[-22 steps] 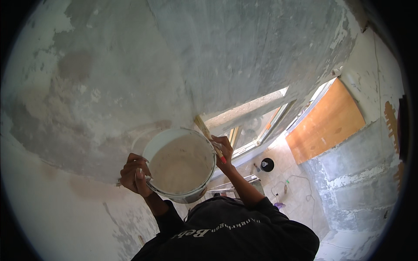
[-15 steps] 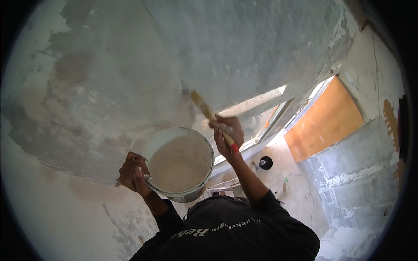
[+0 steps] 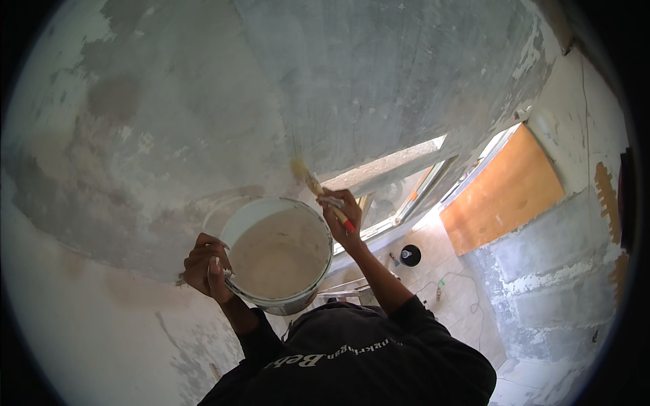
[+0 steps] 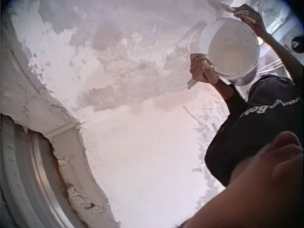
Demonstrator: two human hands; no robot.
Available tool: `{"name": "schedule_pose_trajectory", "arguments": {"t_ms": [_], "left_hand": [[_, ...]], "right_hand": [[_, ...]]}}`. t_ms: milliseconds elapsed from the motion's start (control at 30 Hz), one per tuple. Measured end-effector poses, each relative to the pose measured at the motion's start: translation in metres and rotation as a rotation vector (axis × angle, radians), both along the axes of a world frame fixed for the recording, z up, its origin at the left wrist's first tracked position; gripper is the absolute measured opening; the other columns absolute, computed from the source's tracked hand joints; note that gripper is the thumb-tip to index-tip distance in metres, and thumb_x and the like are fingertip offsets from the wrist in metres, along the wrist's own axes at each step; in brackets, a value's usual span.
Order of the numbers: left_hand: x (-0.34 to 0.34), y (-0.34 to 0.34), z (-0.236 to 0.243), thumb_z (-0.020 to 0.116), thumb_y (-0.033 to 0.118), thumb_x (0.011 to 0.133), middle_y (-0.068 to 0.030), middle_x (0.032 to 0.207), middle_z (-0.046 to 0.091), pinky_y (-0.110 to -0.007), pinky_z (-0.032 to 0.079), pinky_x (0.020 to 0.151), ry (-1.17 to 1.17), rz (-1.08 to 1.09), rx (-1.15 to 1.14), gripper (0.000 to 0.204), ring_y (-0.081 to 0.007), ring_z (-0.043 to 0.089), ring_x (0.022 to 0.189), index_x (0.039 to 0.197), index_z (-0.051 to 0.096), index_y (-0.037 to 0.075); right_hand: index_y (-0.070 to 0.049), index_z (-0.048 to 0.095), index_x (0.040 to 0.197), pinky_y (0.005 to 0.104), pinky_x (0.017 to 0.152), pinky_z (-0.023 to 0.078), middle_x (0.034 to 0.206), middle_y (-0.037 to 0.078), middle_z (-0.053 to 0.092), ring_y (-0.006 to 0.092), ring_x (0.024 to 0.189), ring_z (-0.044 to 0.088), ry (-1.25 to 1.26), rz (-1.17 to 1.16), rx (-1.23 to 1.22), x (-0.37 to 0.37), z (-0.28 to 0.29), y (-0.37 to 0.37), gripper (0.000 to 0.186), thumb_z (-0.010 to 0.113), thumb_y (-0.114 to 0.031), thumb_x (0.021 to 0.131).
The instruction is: The person paints a ceiling using a brush and white paint from a bucket, standing on a ladder and dipping the brush to apply thin layers.
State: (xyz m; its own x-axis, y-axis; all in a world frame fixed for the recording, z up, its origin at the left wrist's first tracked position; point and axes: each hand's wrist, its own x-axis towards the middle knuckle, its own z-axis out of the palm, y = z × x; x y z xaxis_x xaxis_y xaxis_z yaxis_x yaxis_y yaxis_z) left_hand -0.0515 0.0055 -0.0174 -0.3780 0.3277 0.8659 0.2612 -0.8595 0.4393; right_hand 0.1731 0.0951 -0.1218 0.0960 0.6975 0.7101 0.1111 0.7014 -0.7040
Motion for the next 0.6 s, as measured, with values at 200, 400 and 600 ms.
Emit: {"name": "schedule_pose_trajectory", "arguments": {"t_ms": [200, 400, 600], "left_hand": [[-0.004, -0.004, -0.002, 0.061, 0.019, 0.082, -0.0055, 0.046, 0.044, -0.038, 0.042, 0.055, 0.061, -0.068, -0.001, 0.041, -0.0156, 0.037, 0.039, 0.052, 0.039, 0.004], [0.003, -0.005, 0.007, 0.062, 0.021, 0.084, -0.0025, 0.039, 0.039, -0.035, 0.043, 0.055, 0.054, -0.046, 0.005, 0.049, -0.0137, 0.034, 0.034, 0.046, 0.036, 0.005], [0.004, -0.007, 0.002, 0.062, 0.020, 0.084, -0.0021, 0.039, 0.040, -0.035, 0.043, 0.055, 0.009, 0.006, 0.052, 0.048, -0.0136, 0.035, 0.034, 0.047, 0.037, 0.005]], "right_hand": [[0.002, 0.070, 0.093, 0.0272, 0.073, 0.055, 0.097, 0.015, 0.067, 0.0207, 0.087, 0.069, -0.079, 0.011, -0.075, 0.019, -0.018, -0.018, 0.014, 0.066, 0.006, 0.081], [-0.004, 0.074, 0.097, 0.0314, 0.075, 0.056, 0.094, 0.013, 0.066, 0.0236, 0.089, 0.070, -0.092, -0.025, 0.255, 0.024, 0.109, 0.009, 0.019, 0.064, 0.002, 0.082], [0.003, 0.071, 0.098, 0.0278, 0.074, 0.057, 0.103, 0.016, 0.065, 0.0199, 0.088, 0.070, 0.155, 0.097, 0.384, 0.007, 0.185, 0.040, 0.018, 0.061, 0.007, 0.084]]}}
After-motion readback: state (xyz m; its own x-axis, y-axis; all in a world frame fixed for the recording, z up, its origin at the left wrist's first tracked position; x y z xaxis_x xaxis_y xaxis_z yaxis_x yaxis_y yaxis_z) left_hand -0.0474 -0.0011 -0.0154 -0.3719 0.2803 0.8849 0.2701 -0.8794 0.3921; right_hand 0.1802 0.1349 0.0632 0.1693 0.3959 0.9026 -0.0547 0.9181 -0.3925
